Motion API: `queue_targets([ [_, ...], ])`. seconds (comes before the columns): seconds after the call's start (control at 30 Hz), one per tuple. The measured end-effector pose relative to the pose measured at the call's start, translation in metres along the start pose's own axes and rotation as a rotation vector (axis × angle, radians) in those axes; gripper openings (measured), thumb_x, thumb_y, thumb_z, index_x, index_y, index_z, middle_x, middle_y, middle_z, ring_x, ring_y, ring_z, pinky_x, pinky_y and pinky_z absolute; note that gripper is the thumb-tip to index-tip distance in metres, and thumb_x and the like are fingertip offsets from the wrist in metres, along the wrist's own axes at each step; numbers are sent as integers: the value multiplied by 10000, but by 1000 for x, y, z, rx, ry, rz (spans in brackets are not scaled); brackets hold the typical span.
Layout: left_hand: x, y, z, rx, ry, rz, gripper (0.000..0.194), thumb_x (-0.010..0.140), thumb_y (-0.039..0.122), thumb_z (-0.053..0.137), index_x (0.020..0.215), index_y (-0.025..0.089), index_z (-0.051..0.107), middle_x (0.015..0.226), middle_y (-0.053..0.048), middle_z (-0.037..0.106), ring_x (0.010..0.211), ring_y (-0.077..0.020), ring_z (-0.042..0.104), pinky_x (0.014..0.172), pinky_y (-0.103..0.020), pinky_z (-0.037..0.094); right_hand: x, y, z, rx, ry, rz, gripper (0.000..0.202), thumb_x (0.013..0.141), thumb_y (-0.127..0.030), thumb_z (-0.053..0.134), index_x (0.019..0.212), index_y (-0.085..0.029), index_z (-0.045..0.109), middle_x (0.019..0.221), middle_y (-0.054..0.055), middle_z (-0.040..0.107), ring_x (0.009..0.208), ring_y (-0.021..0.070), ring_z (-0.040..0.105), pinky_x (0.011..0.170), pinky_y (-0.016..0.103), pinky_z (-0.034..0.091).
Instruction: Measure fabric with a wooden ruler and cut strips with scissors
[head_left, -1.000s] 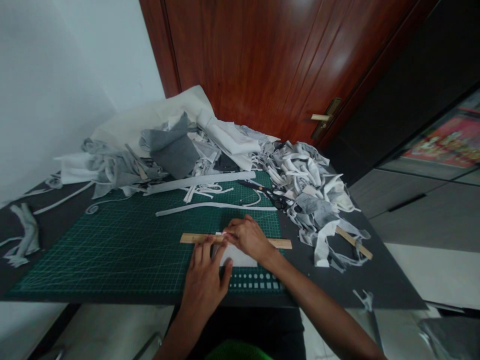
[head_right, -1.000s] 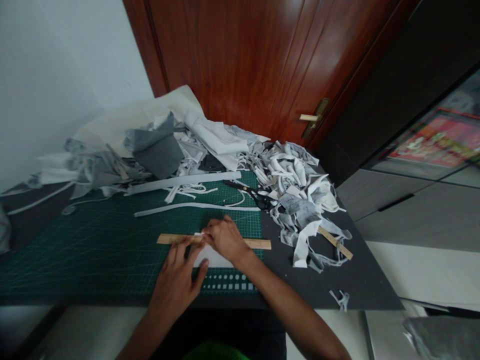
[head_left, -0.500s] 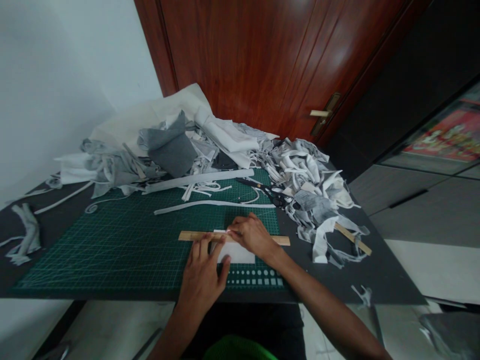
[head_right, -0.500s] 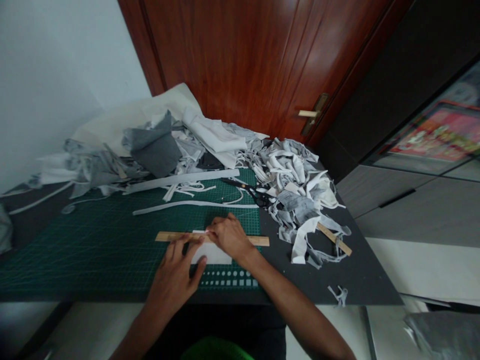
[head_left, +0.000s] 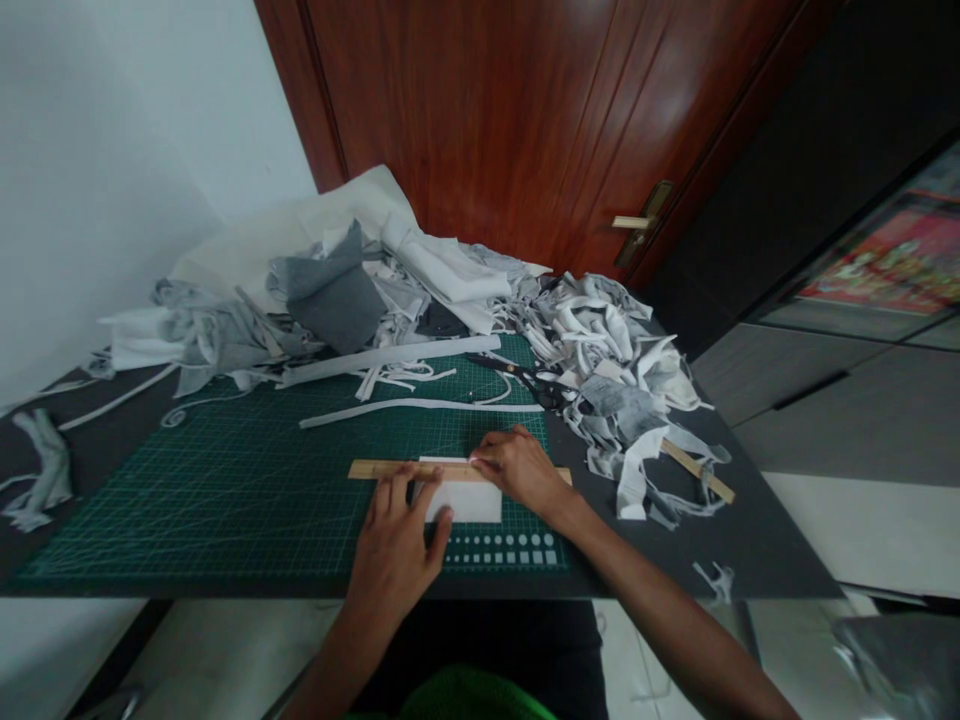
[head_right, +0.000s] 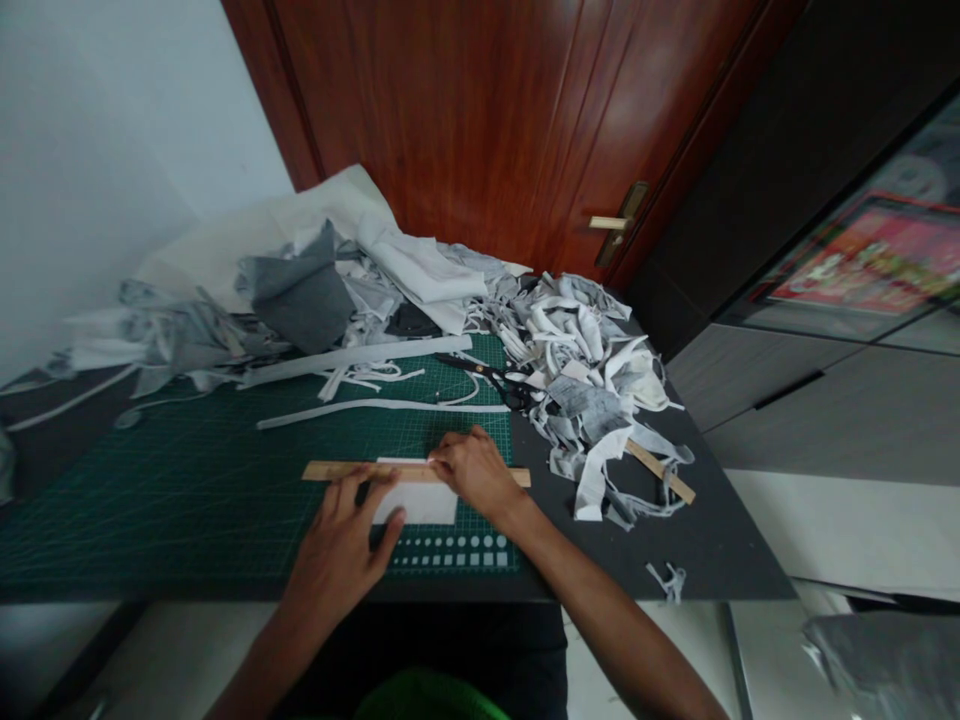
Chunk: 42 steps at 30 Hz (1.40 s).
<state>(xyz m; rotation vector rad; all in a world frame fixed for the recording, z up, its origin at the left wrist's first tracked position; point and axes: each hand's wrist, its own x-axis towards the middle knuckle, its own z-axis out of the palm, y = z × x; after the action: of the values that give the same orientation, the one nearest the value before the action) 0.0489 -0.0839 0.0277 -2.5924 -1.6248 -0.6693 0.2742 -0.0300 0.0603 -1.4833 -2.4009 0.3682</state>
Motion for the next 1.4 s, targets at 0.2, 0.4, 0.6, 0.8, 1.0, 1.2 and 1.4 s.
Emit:
queue_targets([
  [0.2,1,0,-3,2,-6,-3,436,1022,406,495,1380,196,627,1357,-190,560,1284,-392,537,1021,-562,544,-11,7,-8,-5,9,18,146,1016,-240,672,990,-209,811,992,39,780,830,170,693,879,349,378],
  [0.4,1,0,-3,-3,-3,-15,422,1022,411,492,1360,204,637,1346,-174,570,1290,-373,538,1036,-534,543,-24,19,-13,-8,22,11,148,1023,-233,660,1004,-206,804,991,38,779,820,164,695,860,348,388],
  [0.6,2,2,-5,4,-6,-1,418,1025,403,490,1352,190,637,1325,-179,565,1275,-379,542,1031,-541,541,-38,34,-13,-14,60,19,158,1019,-220,655,968,-214,804,1002,34,787,831,173,707,860,354,403],
  [0.8,1,-3,-5,-33,-4,20,424,1018,415,506,1367,203,619,1321,-160,575,1257,-359,559,1051,-540,541,-49,47,-8,59,106,90,171,1021,-207,630,971,-213,794,986,41,756,816,169,702,815,321,469],
  [1.0,-6,-8,1,-45,10,35,468,1032,416,483,1445,217,576,1410,-174,530,1337,-377,514,1101,-580,491,-56,32,18,285,383,173,162,1015,-175,600,970,-208,752,981,71,727,964,233,657,895,357,499],
  [1.2,-6,-7,-1,-77,19,38,487,1033,379,481,1488,211,528,1442,-172,510,1387,-370,471,1156,-575,441,-61,16,35,317,456,250,172,1038,-201,573,1021,-210,745,1008,75,730,974,252,624,947,401,456],
  [1.4,-4,-5,-6,-101,25,52,456,1036,351,474,1459,190,531,1403,-168,520,1321,-360,498,1139,-572,448,-62,14,31,319,452,242,176,1045,-203,564,1020,-211,738,1011,75,722,988,253,615,933,387,464],
])
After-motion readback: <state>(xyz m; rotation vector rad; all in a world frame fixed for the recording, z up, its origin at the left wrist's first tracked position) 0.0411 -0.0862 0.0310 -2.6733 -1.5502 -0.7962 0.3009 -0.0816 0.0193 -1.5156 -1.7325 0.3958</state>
